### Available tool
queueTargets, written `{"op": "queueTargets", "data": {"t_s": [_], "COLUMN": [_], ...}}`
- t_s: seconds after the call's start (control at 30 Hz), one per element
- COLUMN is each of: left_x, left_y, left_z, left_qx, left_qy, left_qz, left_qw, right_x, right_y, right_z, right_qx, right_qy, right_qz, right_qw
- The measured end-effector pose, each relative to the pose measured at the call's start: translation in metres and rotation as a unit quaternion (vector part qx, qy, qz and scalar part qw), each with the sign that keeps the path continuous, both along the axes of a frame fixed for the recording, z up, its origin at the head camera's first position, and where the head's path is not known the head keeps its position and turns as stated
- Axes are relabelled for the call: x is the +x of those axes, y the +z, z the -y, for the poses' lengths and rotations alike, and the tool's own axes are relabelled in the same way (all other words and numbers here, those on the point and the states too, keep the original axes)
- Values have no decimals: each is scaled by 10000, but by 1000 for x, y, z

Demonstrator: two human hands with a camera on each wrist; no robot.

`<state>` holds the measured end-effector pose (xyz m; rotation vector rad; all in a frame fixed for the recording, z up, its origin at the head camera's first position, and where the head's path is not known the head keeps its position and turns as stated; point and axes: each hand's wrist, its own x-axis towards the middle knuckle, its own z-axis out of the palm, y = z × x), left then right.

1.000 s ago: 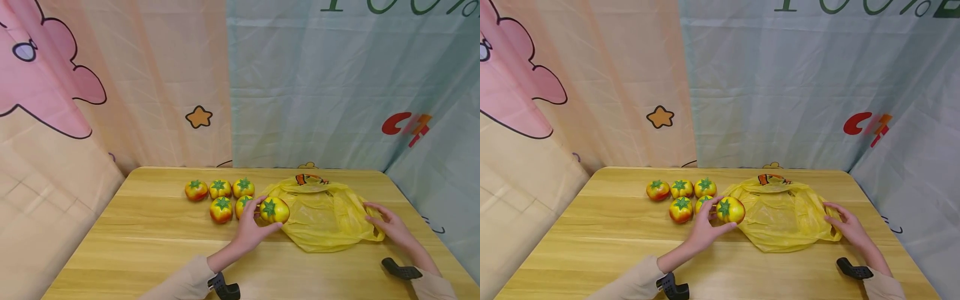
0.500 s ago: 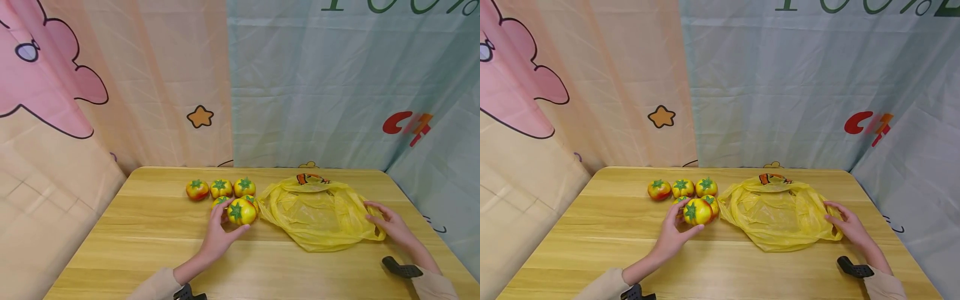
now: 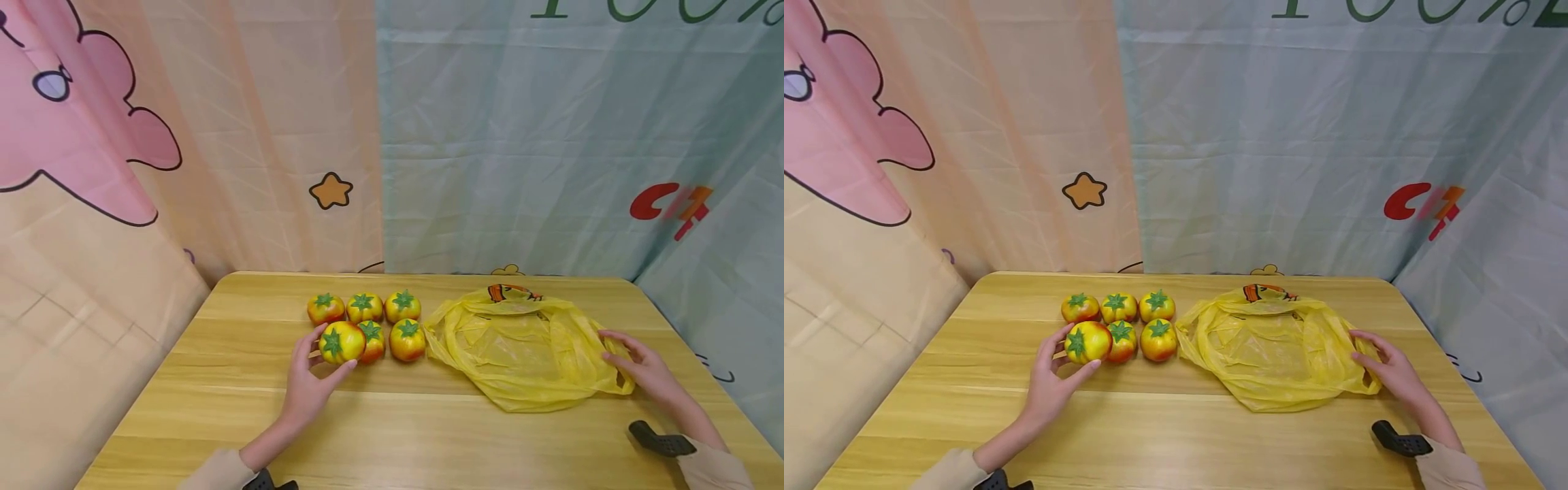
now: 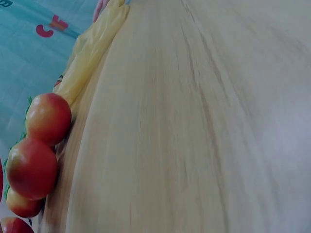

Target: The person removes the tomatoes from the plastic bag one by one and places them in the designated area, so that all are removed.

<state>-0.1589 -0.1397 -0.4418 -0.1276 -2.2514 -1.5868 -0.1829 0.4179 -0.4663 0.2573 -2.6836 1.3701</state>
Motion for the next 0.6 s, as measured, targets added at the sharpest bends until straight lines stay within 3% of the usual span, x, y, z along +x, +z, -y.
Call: {"op": "queueTargets", "data": {"t_s": [0.13,0.23,0.4,0.6], "left_x": [-8,-15,-21,-25], "left_y": [-4,-7,-9,-9], "left_z": [16,26,34,37], "left_qx": [-198,-352,-390,-585], "left_qy": [271,411,353,367], "left_qz": [95,355,1061,1441], "left_qw": [9994,9979,9930,9871], "right_x": [0,0,0,0], "right_y": [0,0,0,1], "right_z": [0,-1,-2,-1], "right_qx": [21,53,67,90], "right_qy": [1,24,46,68], "right_qz": [-38,-105,-195,-163], "right_qw": [10000,9999,9998,9998]}}
